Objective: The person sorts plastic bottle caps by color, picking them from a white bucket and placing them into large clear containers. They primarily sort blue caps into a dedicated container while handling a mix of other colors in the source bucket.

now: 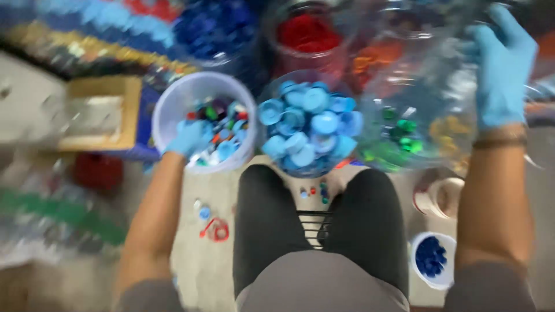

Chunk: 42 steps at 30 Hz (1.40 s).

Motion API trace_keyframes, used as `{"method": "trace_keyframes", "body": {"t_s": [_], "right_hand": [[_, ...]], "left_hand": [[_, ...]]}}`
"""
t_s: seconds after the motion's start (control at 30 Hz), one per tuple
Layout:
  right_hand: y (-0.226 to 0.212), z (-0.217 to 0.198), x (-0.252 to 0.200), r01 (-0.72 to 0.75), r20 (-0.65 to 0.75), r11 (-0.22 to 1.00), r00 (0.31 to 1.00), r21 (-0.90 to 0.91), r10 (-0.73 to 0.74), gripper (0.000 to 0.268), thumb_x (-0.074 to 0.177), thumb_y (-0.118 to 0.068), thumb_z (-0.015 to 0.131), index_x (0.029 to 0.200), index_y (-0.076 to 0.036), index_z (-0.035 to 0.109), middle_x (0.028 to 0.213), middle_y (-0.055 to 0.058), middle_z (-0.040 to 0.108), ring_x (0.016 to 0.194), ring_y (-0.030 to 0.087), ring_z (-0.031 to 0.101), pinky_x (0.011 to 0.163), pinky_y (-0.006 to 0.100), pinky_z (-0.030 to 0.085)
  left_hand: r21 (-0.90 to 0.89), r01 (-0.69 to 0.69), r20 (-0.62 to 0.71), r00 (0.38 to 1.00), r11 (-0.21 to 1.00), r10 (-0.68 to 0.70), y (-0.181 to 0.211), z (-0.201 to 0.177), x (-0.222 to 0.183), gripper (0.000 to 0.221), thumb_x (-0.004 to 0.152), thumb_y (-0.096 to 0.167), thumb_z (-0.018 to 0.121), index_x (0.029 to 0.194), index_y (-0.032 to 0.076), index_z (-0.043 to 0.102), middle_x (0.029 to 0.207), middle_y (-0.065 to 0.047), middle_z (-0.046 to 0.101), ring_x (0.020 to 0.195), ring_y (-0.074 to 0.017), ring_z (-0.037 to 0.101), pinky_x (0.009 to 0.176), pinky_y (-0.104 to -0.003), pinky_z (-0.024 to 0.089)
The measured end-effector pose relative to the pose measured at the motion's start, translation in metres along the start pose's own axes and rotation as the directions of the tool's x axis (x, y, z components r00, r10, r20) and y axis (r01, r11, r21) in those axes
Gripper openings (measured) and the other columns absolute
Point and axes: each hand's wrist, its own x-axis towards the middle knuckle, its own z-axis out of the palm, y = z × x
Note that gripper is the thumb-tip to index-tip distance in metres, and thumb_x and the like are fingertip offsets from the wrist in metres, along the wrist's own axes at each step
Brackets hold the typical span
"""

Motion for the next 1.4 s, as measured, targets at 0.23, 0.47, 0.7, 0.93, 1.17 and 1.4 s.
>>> {"method": "trace_keyframes", "body": {"t_s": [0.23, 0.47, 0.7, 0.93, 1.17, 1.4], "right_hand": [[-0.112, 0.069, -0.126, -0.283, 0.32, 0.914, 0.929, 0.291, 0.186, 0.043, 0.109, -0.005, 0.051, 0.152, -0.008, 0.055, 0.118, 0.012, 0.071, 0.091, 0.015, 0.071, 0.084, 0.027, 0.062], [-0.14, 0.11, -0.176, -0.362, 0.513, 0.9, 0.835, 0.242, 0.198, 0.044, 0.101, -0.002, 0.054, 0.145, -0.001, 0.057, 0.123, 0.017, 0.068, 0.104, 0.023, 0.068, 0.096, 0.034, 0.058], [-0.133, 0.137, -0.198, -0.36, 0.538, 0.894, 0.825, 0.266, 0.172, 0.041, 0.102, 0.0, 0.055, 0.141, -0.007, 0.065, 0.117, 0.018, 0.072, 0.096, 0.024, 0.07, 0.088, 0.04, 0.06], [-0.107, 0.155, -0.202, -0.387, 0.565, 0.868, 0.81, 0.312, 0.158, 0.043, 0.099, 0.0, 0.061, 0.142, -0.007, 0.063, 0.117, 0.019, 0.073, 0.096, 0.025, 0.073, 0.085, 0.038, 0.061], [-0.135, 0.186, -0.206, -0.29, 0.588, 0.941, 0.798, 0.177, 0.135, 0.056, 0.09, -0.006, 0.079, 0.143, -0.011, 0.062, 0.122, 0.013, 0.07, 0.102, 0.019, 0.07, 0.091, 0.032, 0.058], [-0.184, 0.223, -0.198, 0.15, 0.672, 0.989, 0.732, 0.01, -0.118, 0.087, 0.083, -0.02, 0.086, 0.158, -0.015, 0.042, 0.161, 0.027, 0.035, 0.146, 0.053, 0.034, 0.119, 0.063, 0.035]], "left_hand": [[0.013, 0.064, 0.284, 0.957, 0.998, -0.065, 0.021, -0.054, -0.01, 0.045, 0.089, 0.05, 0.044, 0.099, 0.022, 0.078, 0.106, -0.008, 0.077, 0.102, -0.0389, 0.071, 0.077, -0.047, 0.053], [-0.019, 0.1, 0.43, 0.899, 0.995, -0.082, 0.023, -0.057, -0.004, 0.054, 0.093, 0.059, 0.032, 0.123, 0.024, 0.059, 0.13, -0.006, 0.065, 0.116, -0.0369, 0.058, 0.099, -0.055, 0.029], [-0.325, 0.134, 0.16, 0.983, 0.936, -0.086, 0.039, -0.066, -0.022, 0.061, 0.081, 0.057, 0.061, 0.111, 0.006, 0.076, 0.12, -0.018, 0.075, 0.127, -0.0354, 0.064, 0.112, -0.049, 0.045], [-0.568, 0.296, 0.079, 0.949, 0.768, -0.307, 0.054, -0.139, -0.066, 0.059, 0.088, 0.056, 0.047, 0.094, 0.007, 0.078, 0.109, -0.019, 0.076, 0.116, -0.0427, 0.066, 0.102, -0.054, 0.049], [-0.98, 0.116, 0.063, 0.952, 0.162, -0.301, 0.086, -0.192, -0.103, 0.032, 0.081, 0.034, 0.074, 0.105, 0.012, 0.078, 0.099, -0.008, 0.079, 0.099, -0.0254, 0.075, 0.093, -0.038, 0.06], [-0.99, 0.009, 0.012, 1.0, -0.144, -0.016, 0.149, -0.221, -0.116, 0.036, 0.092, 0.02, 0.073, 0.126, 0.009, 0.072, 0.107, -0.011, 0.078, 0.1, -0.0249, 0.077, 0.093, -0.041, 0.063]]}}
